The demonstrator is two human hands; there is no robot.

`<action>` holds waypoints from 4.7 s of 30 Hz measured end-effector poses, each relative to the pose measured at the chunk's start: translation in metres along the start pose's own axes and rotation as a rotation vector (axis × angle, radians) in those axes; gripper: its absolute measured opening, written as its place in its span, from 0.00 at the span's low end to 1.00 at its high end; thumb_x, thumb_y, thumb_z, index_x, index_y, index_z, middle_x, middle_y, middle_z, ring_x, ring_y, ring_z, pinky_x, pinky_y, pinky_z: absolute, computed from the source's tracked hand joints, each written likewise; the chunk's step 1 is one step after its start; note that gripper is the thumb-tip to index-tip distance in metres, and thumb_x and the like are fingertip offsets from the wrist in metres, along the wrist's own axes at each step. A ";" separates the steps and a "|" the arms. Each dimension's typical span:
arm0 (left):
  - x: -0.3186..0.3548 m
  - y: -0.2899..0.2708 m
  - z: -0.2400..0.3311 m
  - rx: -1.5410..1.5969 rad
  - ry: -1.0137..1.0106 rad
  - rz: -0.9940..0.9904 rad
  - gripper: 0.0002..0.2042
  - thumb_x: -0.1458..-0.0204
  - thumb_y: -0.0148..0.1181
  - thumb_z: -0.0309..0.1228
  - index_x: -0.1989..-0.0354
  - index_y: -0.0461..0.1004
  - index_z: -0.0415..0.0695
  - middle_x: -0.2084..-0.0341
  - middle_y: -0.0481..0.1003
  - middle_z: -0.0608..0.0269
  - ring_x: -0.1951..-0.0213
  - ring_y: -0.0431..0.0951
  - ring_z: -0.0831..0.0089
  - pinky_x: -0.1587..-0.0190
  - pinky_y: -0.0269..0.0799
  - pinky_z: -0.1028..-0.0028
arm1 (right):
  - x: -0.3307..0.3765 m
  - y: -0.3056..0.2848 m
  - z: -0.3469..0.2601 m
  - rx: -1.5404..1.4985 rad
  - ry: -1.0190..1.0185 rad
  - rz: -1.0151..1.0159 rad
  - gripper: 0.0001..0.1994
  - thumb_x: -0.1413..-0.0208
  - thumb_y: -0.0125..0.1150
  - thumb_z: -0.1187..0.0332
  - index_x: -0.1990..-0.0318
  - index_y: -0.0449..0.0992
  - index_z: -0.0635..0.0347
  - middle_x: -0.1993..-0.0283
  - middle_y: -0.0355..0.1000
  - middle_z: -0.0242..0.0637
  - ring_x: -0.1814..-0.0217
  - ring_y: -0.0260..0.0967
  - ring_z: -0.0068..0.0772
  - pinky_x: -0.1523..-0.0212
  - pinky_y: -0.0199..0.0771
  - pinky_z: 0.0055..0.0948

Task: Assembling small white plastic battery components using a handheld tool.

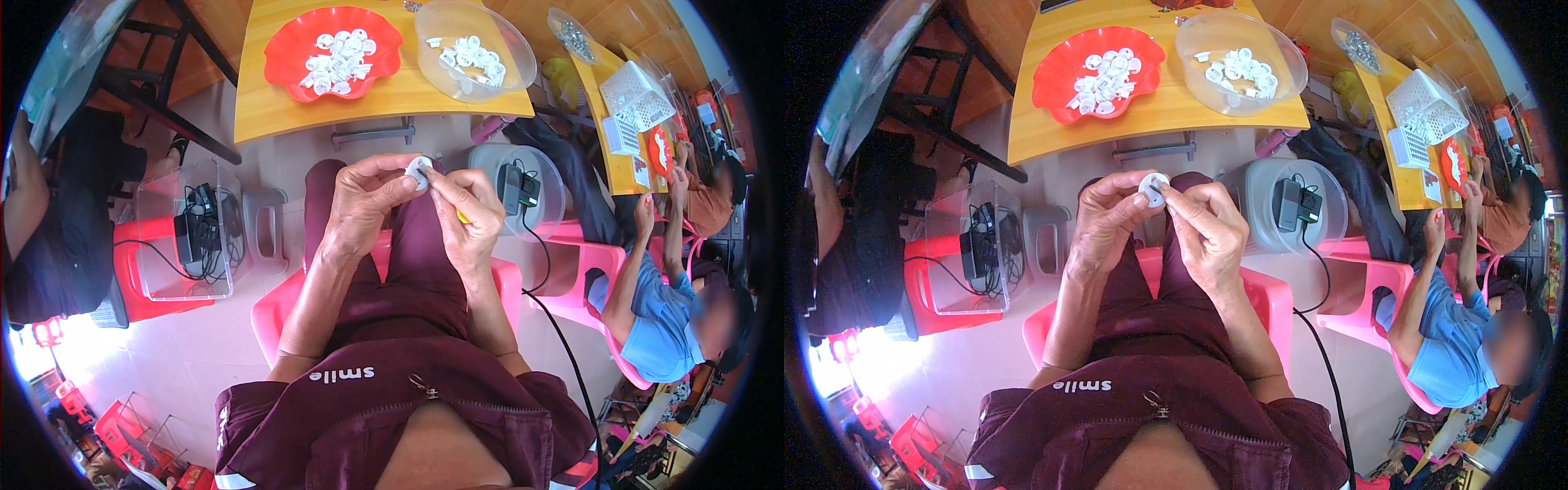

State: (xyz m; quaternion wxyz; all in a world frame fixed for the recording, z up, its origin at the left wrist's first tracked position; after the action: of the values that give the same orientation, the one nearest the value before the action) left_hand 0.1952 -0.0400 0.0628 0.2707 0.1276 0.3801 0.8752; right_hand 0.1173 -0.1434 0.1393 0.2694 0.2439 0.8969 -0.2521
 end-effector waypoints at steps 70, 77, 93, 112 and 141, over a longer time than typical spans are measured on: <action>-0.001 0.002 0.001 -0.181 0.015 -0.023 0.16 0.53 0.60 0.17 0.53 0.73 0.36 0.59 0.73 0.62 0.57 0.75 0.76 0.52 0.73 0.78 | 0.003 0.005 -0.013 0.352 0.077 -0.073 0.14 0.58 0.62 0.80 0.61 0.79 0.55 0.73 0.63 0.33 0.78 0.66 0.32 0.79 0.66 0.30; 0.000 0.004 0.008 -0.269 0.136 -0.004 0.15 0.52 0.59 0.16 0.54 0.74 0.35 0.57 0.71 0.59 0.56 0.74 0.74 0.51 0.71 0.77 | 0.006 0.010 -0.011 0.371 0.085 -0.045 0.17 0.59 0.61 0.81 0.59 0.78 0.54 0.74 0.62 0.34 0.77 0.66 0.34 0.78 0.66 0.31; 0.002 -0.001 0.017 -0.485 0.294 0.043 0.15 0.54 0.61 0.16 0.56 0.76 0.38 0.57 0.72 0.57 0.57 0.72 0.76 0.53 0.69 0.79 | 0.003 0.019 -0.008 0.512 0.145 -0.150 0.18 0.57 0.59 0.81 0.57 0.78 0.52 0.74 0.61 0.34 0.78 0.64 0.35 0.77 0.64 0.32; 0.001 -0.006 -0.011 -0.066 -0.024 0.053 0.17 0.50 0.55 0.17 0.49 0.69 0.34 0.58 0.75 0.56 0.56 0.75 0.74 0.51 0.72 0.75 | 0.003 0.013 0.000 0.254 0.107 -0.069 0.15 0.55 0.59 0.83 0.59 0.79 0.57 0.75 0.62 0.35 0.78 0.63 0.28 0.77 0.63 0.27; 0.000 -0.015 -0.013 -0.123 0.107 0.202 0.15 0.52 0.56 0.14 0.55 0.73 0.36 0.60 0.75 0.62 0.57 0.74 0.77 0.51 0.70 0.77 | 0.007 0.021 0.000 0.413 0.136 0.004 0.21 0.57 0.60 0.84 0.54 0.77 0.54 0.78 0.54 0.34 0.80 0.55 0.29 0.78 0.59 0.28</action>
State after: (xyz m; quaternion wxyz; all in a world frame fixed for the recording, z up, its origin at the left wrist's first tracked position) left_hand 0.1955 -0.0388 0.0427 0.1678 0.1016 0.3247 0.9252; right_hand 0.1241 -0.1260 0.1283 0.1531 0.3123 0.8416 -0.4131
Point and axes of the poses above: each hand's wrist, its own x-axis away from the middle knuckle, its own y-axis out of the palm, z = x × y, the point moved 10 cm from there along -x, towards the middle knuckle
